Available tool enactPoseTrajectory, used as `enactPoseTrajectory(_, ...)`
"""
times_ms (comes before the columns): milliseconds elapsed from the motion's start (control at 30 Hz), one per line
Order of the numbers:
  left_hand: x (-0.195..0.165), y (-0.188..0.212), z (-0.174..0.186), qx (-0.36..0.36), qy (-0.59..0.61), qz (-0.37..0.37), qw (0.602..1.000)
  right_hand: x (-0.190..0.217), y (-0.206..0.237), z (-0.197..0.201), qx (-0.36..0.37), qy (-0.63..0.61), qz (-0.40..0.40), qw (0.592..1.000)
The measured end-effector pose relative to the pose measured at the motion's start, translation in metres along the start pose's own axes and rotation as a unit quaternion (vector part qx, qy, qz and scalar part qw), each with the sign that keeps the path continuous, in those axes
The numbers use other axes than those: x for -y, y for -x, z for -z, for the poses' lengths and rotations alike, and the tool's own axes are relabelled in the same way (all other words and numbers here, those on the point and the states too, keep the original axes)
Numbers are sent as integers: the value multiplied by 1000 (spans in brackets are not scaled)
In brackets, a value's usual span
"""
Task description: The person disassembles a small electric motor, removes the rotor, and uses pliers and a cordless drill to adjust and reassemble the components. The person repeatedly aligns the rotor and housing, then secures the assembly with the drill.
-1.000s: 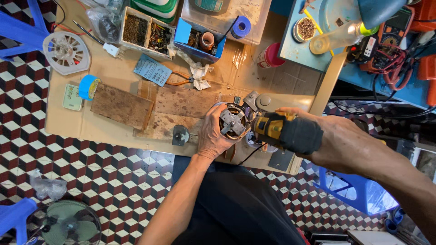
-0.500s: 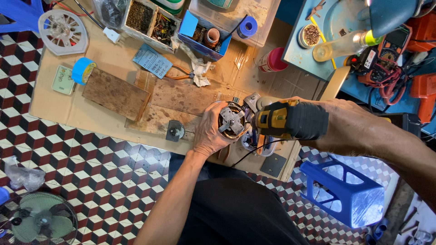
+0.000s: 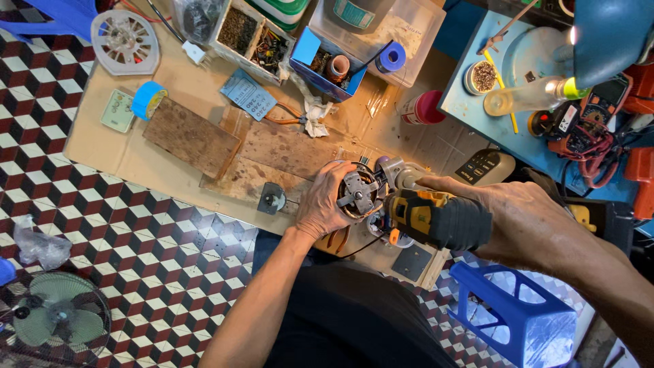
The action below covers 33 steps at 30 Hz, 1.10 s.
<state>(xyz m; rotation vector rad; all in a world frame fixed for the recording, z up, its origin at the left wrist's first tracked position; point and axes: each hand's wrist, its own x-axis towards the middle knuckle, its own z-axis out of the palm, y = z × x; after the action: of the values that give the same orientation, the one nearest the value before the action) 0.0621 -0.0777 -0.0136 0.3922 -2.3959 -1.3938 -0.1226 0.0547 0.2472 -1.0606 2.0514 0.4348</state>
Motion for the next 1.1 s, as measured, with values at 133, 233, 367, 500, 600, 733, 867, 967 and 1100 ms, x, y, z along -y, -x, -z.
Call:
enactPoseTrajectory(133,-2,-2,5,-8,-10,-1,1000,2,23,-13,-38,-68,-41,996)
enactPoseTrajectory(233,-2,-2,6,2,-2,9,1000,2,34,-17,2,-134,-138,981)
enactPoseTrajectory(367,0,-2,7,15,2,23,1000,1,41,-27,-17,-246,-223,943)
enactPoseTrajectory(500,4,-5,9,11,-4,-1,1000,-12,46,-37,-23,-249,-232,940)
enactPoseTrajectory(600,5,-5,10,10,11,8,1000,-26,57,-40,-51,-245,-208,945)
enactPoseTrajectory(733,4,-5,10,4,11,-1,1000,-23,45,-44,-127,-378,-140,906)
enactPoseTrajectory(867,5,-6,14,-4,20,2,1000,-4,17,-35,-67,-288,-218,930)
enactPoseTrajectory(967,4,-6,17,-5,40,5,999,10,10,-27,-62,-265,-204,940)
enactPoseTrajectory(1100,3,-6,18,-15,41,5,999,17,6,-19,-69,-278,-190,939)
